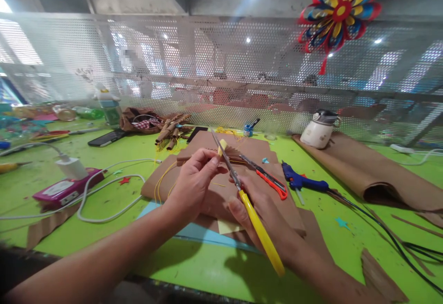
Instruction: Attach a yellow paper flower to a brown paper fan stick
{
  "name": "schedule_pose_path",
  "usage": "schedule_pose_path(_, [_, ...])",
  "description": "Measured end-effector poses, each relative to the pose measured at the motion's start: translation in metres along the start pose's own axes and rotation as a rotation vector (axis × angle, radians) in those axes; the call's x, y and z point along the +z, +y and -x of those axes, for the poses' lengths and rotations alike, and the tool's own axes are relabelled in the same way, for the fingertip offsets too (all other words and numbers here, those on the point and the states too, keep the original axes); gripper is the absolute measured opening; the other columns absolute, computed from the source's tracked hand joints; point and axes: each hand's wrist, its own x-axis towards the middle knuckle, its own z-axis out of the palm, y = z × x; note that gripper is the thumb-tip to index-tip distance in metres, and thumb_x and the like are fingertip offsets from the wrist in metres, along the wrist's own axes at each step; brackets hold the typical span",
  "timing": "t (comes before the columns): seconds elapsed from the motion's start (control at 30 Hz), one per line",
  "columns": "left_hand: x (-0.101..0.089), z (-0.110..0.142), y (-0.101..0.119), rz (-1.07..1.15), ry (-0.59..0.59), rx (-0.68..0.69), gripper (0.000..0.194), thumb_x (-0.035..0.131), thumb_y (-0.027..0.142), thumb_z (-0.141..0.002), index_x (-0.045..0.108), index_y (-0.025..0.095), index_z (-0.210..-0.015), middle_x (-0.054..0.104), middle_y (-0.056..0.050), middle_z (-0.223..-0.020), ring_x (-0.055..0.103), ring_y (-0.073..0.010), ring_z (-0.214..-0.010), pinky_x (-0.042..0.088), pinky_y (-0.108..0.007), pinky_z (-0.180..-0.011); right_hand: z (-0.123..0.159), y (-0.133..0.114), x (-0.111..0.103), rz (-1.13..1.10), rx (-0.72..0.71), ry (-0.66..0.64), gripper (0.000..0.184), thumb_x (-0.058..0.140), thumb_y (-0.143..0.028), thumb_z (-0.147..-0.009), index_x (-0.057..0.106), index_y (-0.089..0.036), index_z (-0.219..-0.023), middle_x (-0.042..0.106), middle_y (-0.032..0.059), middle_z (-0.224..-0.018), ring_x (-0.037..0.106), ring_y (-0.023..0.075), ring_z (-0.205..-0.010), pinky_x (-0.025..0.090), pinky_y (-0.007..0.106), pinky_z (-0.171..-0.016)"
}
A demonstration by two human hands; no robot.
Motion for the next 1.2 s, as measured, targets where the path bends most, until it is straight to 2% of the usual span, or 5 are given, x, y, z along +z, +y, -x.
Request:
schedule_pose_path(0.17, [0.0001, 0.0005, 0.0011, -0.001, -0.007, 0.0, 0.008, 0.056, 0.021, -0.079, 0.052, 0.015, -0.076, 0.056, -0.001, -0.079, 0.054, -0.0106, -0.071, 0.047, -0.027, -0.07, 0.0028, -0.0016, 0.0004, -0.019, 0.041, -0.006, 0.051, 0.027, -0.057, -0.085, 0.062, -0.025, -0.102, 0.068, 0.005, -0.071, 0.059, 0.0178, -0.048, 0.043, 0.024, -0.034])
schedule_pose_path(0.43, [0.0003, 0.0009, 0.0022, 0.016, -0.02, -0.001, 0.007, 0.056, 0.019, -0.079, 0.052, 0.015, -0.076, 0.054, -0.001, -0.078, 0.053, -0.0099, -0.07, 0.048, -0.026, -0.07, 0.003, 0.0023, -0.0002, -0.001, 0.011, -0.037, 0.049, 0.026, -0.054, -0.087, 0.061, -0.023, -0.099, 0.067, 0.0053, -0.072, 0.058, 0.0166, -0.049, 0.041, 0.023, -0.035])
schedule_pose_path(0.73, [-0.0003, 0.0005, -0.0002, 0.06, -0.053, -0.001, 0.008, 0.057, 0.02, -0.077, 0.05, 0.015, -0.074, 0.054, 0.0, -0.079, 0.054, -0.011, -0.073, 0.05, -0.029, -0.073, 0.0026, 0.0034, -0.0019, 0.009, -0.028, -0.026, 0.047, 0.026, -0.051, -0.087, 0.063, -0.023, -0.092, 0.066, 0.0049, -0.068, 0.06, 0.0189, -0.056, 0.047, 0.026, -0.045])
schedule_pose_path(0.93, [-0.0003, 0.001, 0.0012, 0.063, -0.068, -0.008, 0.009, 0.056, 0.02, -0.078, 0.05, 0.015, -0.074, 0.055, -0.001, -0.079, 0.055, -0.0112, -0.074, 0.05, -0.03, -0.074, 0.0028, 0.0037, -0.0023, 0.012, -0.014, -0.049, 0.043, 0.028, -0.048, -0.088, 0.061, -0.021, -0.097, 0.06, 0.0007, -0.052, 0.05, 0.0138, -0.038, 0.038, 0.023, -0.036])
schedule_pose_path(1.2, [-0.0012, 0.0011, 0.0, 0.074, -0.088, -0.008, 0.011, 0.056, 0.019, -0.079, 0.048, 0.015, -0.072, 0.053, -0.001, -0.078, 0.055, -0.0117, -0.076, 0.05, -0.032, -0.077, 0.0046, 0.0034, -0.0029, -0.002, 0.001, -0.06, 0.042, 0.029, -0.048, -0.089, 0.061, -0.021, -0.093, 0.058, -0.0006, -0.049, 0.046, 0.012, -0.036, 0.032, 0.022, -0.033])
